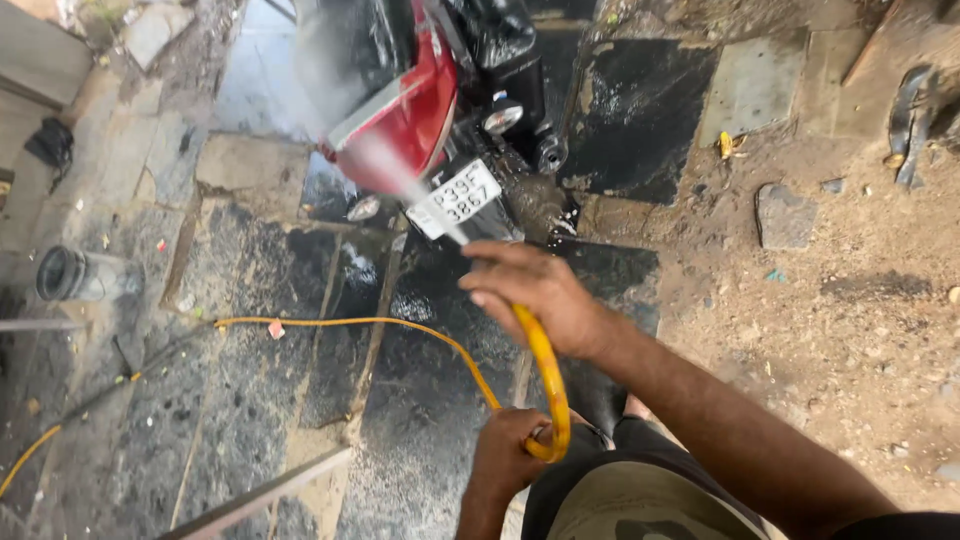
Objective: Washing a motorcycle with a high-pressure water hose.
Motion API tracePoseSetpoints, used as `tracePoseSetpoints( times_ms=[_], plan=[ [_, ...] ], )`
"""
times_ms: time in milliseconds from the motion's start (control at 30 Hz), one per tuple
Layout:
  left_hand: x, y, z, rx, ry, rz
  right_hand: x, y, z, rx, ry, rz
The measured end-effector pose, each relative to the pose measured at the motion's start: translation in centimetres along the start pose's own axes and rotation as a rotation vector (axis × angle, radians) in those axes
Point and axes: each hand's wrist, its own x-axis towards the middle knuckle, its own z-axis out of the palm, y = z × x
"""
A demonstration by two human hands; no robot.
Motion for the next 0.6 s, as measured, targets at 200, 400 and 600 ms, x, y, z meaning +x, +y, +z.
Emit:
tracePoseSetpoints(
  times_ms=[200, 400, 600],
  plan=[
    [-6.2, -1.0, 4.7, -0.290, -0.051, -0.047, -5.0, 0.3, 1.5, -0.018, -0.079, 0.092],
    [-7.5, 4.2, 4.6, -0.646, 0.095, -0.210, -12.9, -0.3, 4.7, -0.088, -0.057, 0.241],
    [-13.9, 3.1, 9.2, -0.670, 0.213, -0.083, -21.8, -3.5, 6.0, -0.137, -0.044, 0.201]
  ],
)
